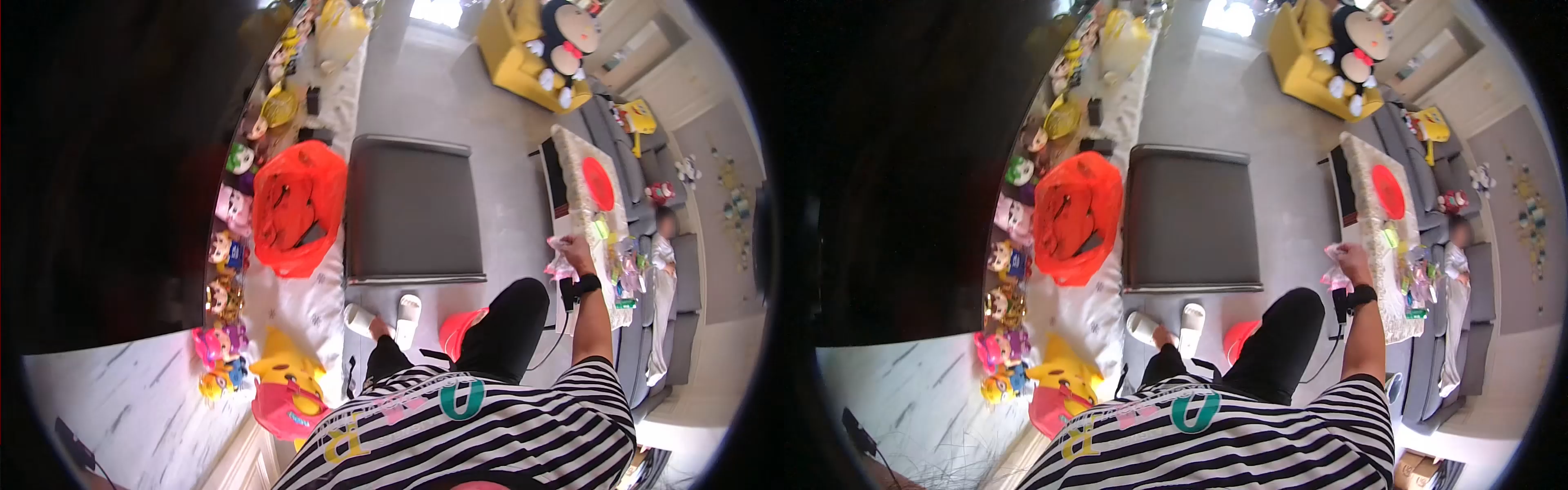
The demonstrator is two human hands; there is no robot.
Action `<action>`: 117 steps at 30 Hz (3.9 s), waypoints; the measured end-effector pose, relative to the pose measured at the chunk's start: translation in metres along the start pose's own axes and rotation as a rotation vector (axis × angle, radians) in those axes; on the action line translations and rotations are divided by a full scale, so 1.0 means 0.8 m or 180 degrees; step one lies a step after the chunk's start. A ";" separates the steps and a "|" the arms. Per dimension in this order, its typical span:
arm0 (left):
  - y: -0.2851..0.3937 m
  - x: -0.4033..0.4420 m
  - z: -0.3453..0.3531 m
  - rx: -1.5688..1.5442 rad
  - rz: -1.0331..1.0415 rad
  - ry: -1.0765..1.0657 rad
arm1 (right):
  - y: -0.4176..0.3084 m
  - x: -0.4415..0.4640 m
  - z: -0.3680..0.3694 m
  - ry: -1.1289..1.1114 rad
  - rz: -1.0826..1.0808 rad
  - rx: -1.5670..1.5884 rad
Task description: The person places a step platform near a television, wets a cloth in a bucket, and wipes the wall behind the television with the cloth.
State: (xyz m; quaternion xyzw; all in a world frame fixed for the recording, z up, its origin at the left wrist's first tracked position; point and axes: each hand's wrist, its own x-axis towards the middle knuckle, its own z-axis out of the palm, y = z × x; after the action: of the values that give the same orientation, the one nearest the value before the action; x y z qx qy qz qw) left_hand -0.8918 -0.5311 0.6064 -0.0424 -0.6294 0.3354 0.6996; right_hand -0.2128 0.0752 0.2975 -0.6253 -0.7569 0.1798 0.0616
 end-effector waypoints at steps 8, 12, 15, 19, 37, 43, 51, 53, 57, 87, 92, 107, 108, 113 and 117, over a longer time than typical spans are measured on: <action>-0.003 -0.011 0.030 0.0224 0.0007 0.0157 | -0.090 -0.039 0.138 -0.0993 -0.0814 0.0520; 0.007 -0.014 0.008 -0.1005 -0.0441 -0.0422 | -0.064 -0.101 0.180 -0.1513 -0.0278 0.0712; 0.010 -0.008 -0.008 -0.0952 -0.0351 -0.0679 | -0.037 -0.139 0.210 -0.1900 0.0257 0.0957; -0.013 -0.029 0.057 -0.0321 0.0184 0.0645 | -0.004 -0.168 0.268 -0.1813 0.0354 0.1166; -0.052 -0.021 0.062 -0.1963 -0.0304 -0.0399 | 0.017 -0.151 0.304 -0.1393 0.0044 0.0164; 0.018 -0.063 -0.153 -0.6047 -0.1877 -0.1345 | -0.006 -0.117 0.288 -0.1236 0.0345 0.0425; 0.283 -0.293 -0.500 -0.7233 -0.3050 -0.7414 | 0.059 -0.056 0.351 -0.1219 0.1398 0.2277; 0.347 -0.335 -0.548 -0.6294 -0.3521 -0.8556 | 0.089 -0.039 0.375 -0.1246 0.1332 0.1974; 0.429 -0.348 -0.614 -0.4562 -0.4244 -0.9598 | 0.110 -0.012 0.375 -0.1840 0.1622 0.2367; 0.682 -0.270 -0.674 -0.5864 -0.5284 -1.0161 | -0.032 0.093 0.340 -0.0497 0.1876 0.3530; 0.796 -0.235 -0.693 -0.6314 -0.4672 -0.9782 | -0.034 0.202 0.345 -0.0468 0.1408 0.3479; 1.106 -0.055 -0.713 -0.5876 -0.3515 -0.8554 | -0.086 0.556 0.326 -0.0431 0.0871 0.2810; 1.127 -0.046 -0.711 -0.6180 -0.3536 -0.8387 | -0.101 0.575 0.319 -0.0384 0.0900 0.2702; 1.227 0.009 -0.691 -0.6304 -0.3570 -0.8262 | -0.134 0.686 0.324 -0.0419 0.0811 0.2345; 1.298 0.047 -0.677 -0.6342 -0.3548 -0.8224 | -0.164 0.755 0.323 -0.0510 0.1013 0.2505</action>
State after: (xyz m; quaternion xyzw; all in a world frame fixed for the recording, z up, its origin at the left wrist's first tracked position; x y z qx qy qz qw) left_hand -0.8319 0.4862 0.0277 -0.0565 0.6272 0.6028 0.4899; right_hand -0.5432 0.5898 0.0241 -0.6471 -0.5271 0.5101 0.2079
